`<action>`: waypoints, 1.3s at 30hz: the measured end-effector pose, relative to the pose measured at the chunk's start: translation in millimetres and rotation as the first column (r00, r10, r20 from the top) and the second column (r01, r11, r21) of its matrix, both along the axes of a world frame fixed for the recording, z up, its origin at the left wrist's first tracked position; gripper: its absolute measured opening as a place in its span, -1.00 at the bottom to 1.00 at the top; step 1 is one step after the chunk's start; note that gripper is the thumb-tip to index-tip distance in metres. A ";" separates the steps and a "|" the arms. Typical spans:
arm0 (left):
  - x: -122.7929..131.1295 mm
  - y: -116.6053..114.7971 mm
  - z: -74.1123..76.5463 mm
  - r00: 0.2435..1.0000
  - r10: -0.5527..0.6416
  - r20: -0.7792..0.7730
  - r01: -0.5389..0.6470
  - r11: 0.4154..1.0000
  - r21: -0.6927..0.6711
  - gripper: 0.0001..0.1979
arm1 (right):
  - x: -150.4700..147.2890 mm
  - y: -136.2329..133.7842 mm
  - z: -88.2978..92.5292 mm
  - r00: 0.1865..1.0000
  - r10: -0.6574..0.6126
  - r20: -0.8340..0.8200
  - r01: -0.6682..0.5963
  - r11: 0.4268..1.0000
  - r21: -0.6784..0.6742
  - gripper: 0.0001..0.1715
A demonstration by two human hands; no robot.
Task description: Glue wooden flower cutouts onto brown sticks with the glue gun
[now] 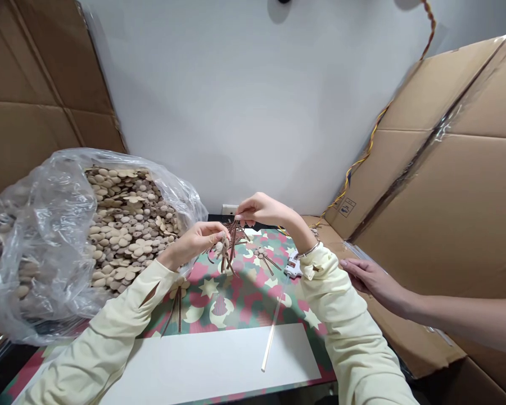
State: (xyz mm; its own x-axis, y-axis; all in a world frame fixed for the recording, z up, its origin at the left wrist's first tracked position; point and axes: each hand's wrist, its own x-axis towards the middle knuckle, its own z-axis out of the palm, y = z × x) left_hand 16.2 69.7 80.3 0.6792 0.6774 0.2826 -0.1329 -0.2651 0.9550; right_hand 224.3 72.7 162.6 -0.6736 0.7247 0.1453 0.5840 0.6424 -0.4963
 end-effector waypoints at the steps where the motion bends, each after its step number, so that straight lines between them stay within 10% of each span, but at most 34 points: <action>1: 0.5 -0.3 0.0 1.000 -0.002 0.002 0.002 1.000 0.004 -0.70 | -1.4 -0.2 0.7 1.000 0.009 0.026 -0.009 1.000 0.010 -0.74; 17: 14.0 -8.7 7.6 0.959 0.217 -0.184 -0.192 0.971 0.145 -0.72 | -7.2 12.5 -1.8 0.996 -0.080 -0.025 0.077 0.990 -0.122 -0.79; 39: 16.3 -12.9 4.9 0.942 0.180 -0.282 -0.104 0.958 0.266 -0.71 | 7.4 -1.2 -11.7 0.967 -0.110 -0.228 0.062 0.976 -0.207 -0.73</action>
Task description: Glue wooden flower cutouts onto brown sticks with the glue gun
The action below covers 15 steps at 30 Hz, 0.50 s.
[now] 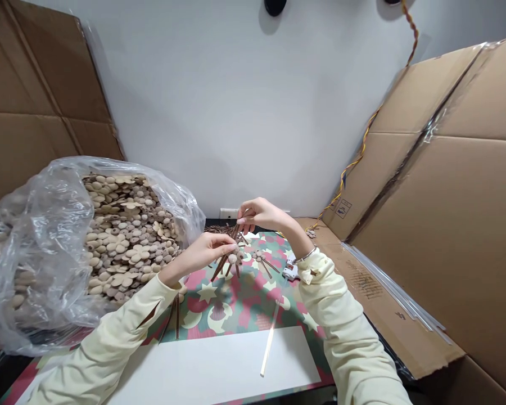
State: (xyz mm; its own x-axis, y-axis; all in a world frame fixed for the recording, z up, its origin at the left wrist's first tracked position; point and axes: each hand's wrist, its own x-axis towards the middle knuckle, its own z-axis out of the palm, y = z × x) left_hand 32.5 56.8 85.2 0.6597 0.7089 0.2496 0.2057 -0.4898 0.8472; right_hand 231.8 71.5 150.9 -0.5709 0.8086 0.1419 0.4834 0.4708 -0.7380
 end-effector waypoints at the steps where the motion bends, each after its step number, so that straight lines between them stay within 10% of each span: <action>1: -0.3 0.6 0.0 1.000 0.007 0.005 -0.007 1.000 0.001 -0.71 | 0.6 -0.9 0.3 1.000 -0.011 0.007 0.011 1.000 0.010 -0.73; 7: -14.1 9.8 5.7 0.996 0.093 0.009 -0.093 0.995 -0.030 -0.68 | 5.2 7.2 -15.1 0.997 -0.079 -0.017 0.078 0.996 -0.050 -0.77; 15: -37.3 22.1 18.9 0.946 0.321 -0.032 -0.321 0.947 0.019 -0.73 | -5.2 48.1 -92.3 0.975 -0.223 0.000 0.214 0.937 -0.276 -0.77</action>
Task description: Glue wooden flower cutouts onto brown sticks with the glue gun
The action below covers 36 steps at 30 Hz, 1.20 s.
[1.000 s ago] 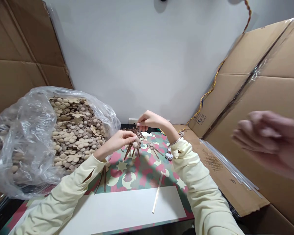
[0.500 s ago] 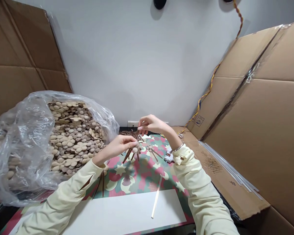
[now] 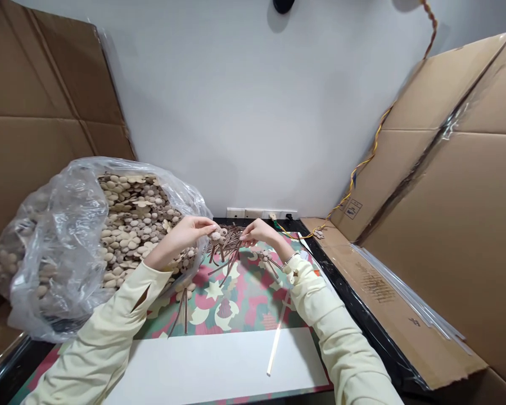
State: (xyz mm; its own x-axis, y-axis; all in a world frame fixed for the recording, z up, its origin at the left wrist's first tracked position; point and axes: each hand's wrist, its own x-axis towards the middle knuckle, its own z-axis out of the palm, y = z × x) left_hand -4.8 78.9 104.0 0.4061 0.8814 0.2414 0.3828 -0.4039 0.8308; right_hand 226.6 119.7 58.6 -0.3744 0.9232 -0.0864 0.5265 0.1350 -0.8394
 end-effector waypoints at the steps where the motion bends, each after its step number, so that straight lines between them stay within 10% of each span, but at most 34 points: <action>1: -0.6 0.2 0.7 1.000 0.015 0.004 -0.015 1.000 -0.001 -0.73 | -2.2 3.0 -9.4 1.000 -0.030 -0.003 0.030 1.000 -0.003 -0.77; 6: -0.6 -0.8 0.9 0.999 0.044 0.005 -0.044 0.999 0.010 -0.71 | -12.7 4.8 -34.3 0.986 -0.167 -0.012 0.167 0.986 0.020 -0.74; 13: 10.7 1.6 -10.0 0.996 0.075 -0.053 -0.068 0.990 0.127 -0.72 | -24.9 -32.8 0.3 0.952 -0.250 -0.178 0.280 0.945 0.172 -0.45; 24: 32.5 0.5 -25.3 0.990 0.098 -0.106 -0.069 0.966 0.249 -0.68 | -38.9 -72.6 4.5 0.773 -0.186 -0.606 0.278 0.959 0.060 -0.74; 36: -11.6 -31.8 39.0 0.930 0.352 -0.106 -0.325 0.922 0.209 -0.58 | 64.9 -104.0 16.7 0.572 -0.362 -0.736 0.542 0.841 0.007 -0.75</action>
